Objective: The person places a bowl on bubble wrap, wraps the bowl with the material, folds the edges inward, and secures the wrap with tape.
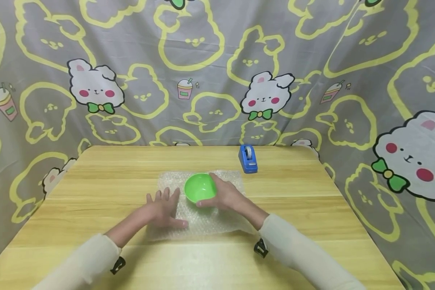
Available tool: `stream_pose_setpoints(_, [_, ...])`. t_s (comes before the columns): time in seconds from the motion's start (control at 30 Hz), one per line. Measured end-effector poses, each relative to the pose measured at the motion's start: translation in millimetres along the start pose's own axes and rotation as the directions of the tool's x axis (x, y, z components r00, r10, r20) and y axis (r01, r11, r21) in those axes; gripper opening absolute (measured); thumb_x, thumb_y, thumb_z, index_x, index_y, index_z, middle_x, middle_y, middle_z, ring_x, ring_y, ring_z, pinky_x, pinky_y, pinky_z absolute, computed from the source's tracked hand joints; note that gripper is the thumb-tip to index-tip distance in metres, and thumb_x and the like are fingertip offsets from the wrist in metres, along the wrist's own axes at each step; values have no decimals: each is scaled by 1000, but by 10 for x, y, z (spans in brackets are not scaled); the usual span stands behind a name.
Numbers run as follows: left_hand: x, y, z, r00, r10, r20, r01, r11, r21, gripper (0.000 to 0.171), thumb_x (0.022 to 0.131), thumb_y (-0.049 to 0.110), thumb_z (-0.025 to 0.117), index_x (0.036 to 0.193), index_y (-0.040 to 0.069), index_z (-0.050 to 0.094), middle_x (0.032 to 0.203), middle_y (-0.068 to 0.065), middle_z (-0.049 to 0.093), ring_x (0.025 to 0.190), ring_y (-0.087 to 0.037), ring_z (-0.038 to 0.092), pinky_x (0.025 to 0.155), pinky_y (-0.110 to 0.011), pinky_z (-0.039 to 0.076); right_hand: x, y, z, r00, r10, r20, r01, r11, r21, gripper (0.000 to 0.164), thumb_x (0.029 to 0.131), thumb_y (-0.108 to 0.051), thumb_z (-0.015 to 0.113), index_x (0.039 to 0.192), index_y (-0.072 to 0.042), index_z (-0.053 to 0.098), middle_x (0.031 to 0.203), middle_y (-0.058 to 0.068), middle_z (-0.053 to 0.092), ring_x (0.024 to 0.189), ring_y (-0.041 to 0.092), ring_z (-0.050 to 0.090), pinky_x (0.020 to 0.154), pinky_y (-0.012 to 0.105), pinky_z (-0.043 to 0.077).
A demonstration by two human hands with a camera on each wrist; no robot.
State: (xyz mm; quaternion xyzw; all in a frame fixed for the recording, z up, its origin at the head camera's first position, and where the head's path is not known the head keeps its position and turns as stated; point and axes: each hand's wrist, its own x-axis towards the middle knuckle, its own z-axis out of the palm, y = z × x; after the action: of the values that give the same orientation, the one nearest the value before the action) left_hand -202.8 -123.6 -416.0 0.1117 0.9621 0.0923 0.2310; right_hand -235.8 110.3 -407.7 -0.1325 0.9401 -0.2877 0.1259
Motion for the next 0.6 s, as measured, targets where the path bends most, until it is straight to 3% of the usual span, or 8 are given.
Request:
stream_pose_setpoints(0.27, [116, -52, 254, 999, -14, -36, 15, 999, 30, 148, 60, 88, 68, 163, 6, 1, 163, -36, -2, 149, -59, 1, 109, -81, -6, 16, -8, 6, 1000, -14, -8, 14, 1000, -15, 113, 74, -56, 86, 160, -13, 28, 139, 23, 60, 125, 39, 60, 98, 53, 53])
stream_pose_setpoints(0.6, [65, -11, 101, 999, -2, -39, 1, 1000, -6, 139, 69, 76, 75, 163, 4, 3, 162, -36, -2, 148, -59, -1, 111, -79, -6, 29, -21, -4, 998, -60, -35, 59, 997, -42, 112, 78, -53, 84, 160, -6, 25, 140, 23, 59, 125, 38, 60, 100, 52, 53])
